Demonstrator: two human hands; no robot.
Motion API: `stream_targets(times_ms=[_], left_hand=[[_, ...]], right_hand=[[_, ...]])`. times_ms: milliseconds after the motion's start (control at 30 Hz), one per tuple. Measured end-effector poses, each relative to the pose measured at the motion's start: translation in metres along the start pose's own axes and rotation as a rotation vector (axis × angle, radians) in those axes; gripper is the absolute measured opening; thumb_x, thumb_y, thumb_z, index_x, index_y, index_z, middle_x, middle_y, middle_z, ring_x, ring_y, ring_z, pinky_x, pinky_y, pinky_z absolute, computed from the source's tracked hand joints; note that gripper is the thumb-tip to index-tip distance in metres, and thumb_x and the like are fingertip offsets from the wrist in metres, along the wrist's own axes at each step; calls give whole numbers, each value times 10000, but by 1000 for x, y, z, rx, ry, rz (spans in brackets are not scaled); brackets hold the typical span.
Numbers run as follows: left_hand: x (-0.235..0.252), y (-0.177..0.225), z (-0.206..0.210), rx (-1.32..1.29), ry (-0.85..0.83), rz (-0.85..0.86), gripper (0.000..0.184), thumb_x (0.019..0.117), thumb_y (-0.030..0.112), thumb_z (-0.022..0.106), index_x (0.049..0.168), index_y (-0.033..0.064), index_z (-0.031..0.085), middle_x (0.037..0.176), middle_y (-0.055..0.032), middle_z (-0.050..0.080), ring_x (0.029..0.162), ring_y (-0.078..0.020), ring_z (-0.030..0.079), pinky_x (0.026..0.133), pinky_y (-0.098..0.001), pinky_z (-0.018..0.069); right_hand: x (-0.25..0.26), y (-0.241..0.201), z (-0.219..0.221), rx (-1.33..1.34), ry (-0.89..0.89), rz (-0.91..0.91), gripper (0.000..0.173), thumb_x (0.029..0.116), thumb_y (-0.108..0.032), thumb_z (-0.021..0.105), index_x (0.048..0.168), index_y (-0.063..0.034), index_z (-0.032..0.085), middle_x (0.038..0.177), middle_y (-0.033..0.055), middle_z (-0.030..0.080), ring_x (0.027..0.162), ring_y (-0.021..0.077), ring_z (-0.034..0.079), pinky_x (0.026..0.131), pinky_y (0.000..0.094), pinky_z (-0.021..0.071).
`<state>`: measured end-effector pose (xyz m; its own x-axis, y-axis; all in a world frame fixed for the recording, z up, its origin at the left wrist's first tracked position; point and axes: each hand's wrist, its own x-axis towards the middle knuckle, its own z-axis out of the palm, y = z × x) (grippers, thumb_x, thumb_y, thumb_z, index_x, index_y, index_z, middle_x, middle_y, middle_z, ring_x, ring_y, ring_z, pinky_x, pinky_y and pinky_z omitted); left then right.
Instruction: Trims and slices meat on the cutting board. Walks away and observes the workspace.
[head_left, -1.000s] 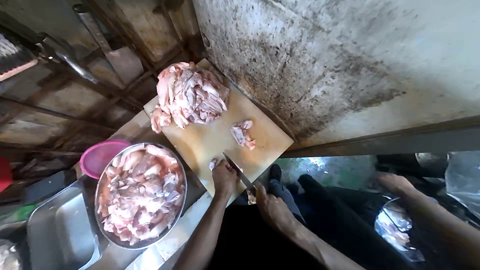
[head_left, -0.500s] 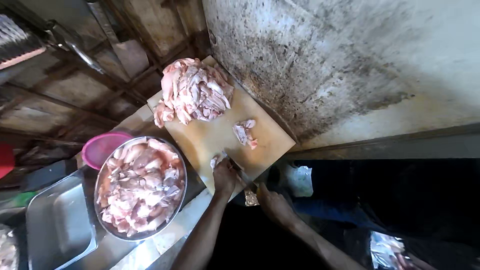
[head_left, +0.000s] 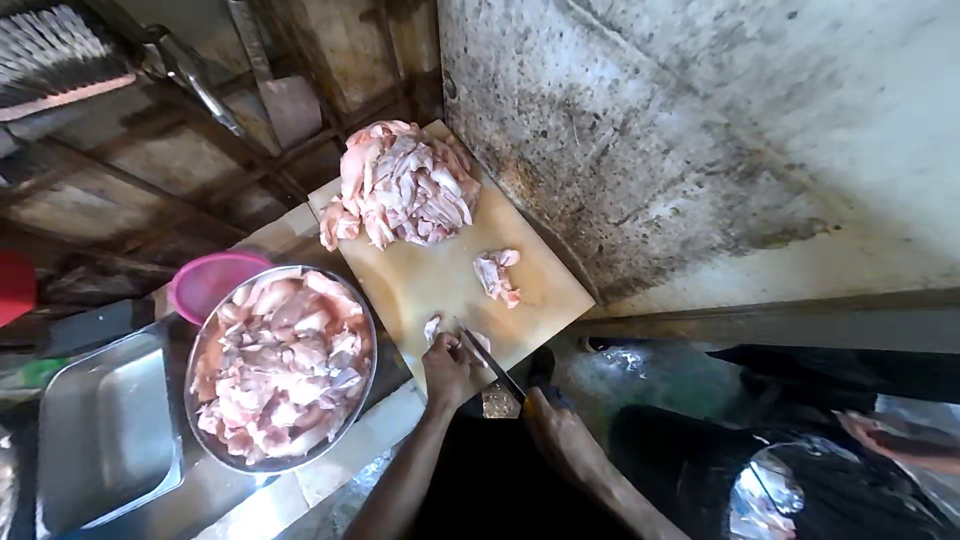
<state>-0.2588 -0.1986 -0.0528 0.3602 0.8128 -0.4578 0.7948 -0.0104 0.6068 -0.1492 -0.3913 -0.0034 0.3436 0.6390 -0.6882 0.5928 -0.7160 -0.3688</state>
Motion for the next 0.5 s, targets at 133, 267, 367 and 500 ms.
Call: stream_targets(times_ms=[133,267,367,500], left_hand=[[2,1,2,1,-9,-5,227,903,170,727,1092,53,684,930,-86,723,852,-191,716,834,-391,601],[2,11,-3,145,-82,-6,196,920,189,703,1066,58,699,1006,-106,716,968,-232,704,908,-432,576],[2,12,-5,169,-61,27,157,908,152,707,1038,64,715,984,-106,725,956,-242,710,892,-448,582],[5,6,-2,215,3,92,134,915,122,681,1017,43,718,990,-124,723,966,-261,713,894,-442,586]], right_hand=[[-9,-3,-2,-107,-46,66,339,1072,-331,405,1335,-147,516,1002,180,718,914,403,731,768,569,591],[6,-26,-4,-167,-50,86,370,1089,-302,378,1401,-130,480,1048,203,714,946,424,727,781,580,592],[22,-49,-7,-139,-47,85,379,1091,-290,381,1412,-110,470,1061,207,704,986,419,717,816,576,588],[13,-40,-5,-91,-87,92,386,1082,-305,394,1417,-125,460,1049,206,707,965,422,722,804,590,588]])
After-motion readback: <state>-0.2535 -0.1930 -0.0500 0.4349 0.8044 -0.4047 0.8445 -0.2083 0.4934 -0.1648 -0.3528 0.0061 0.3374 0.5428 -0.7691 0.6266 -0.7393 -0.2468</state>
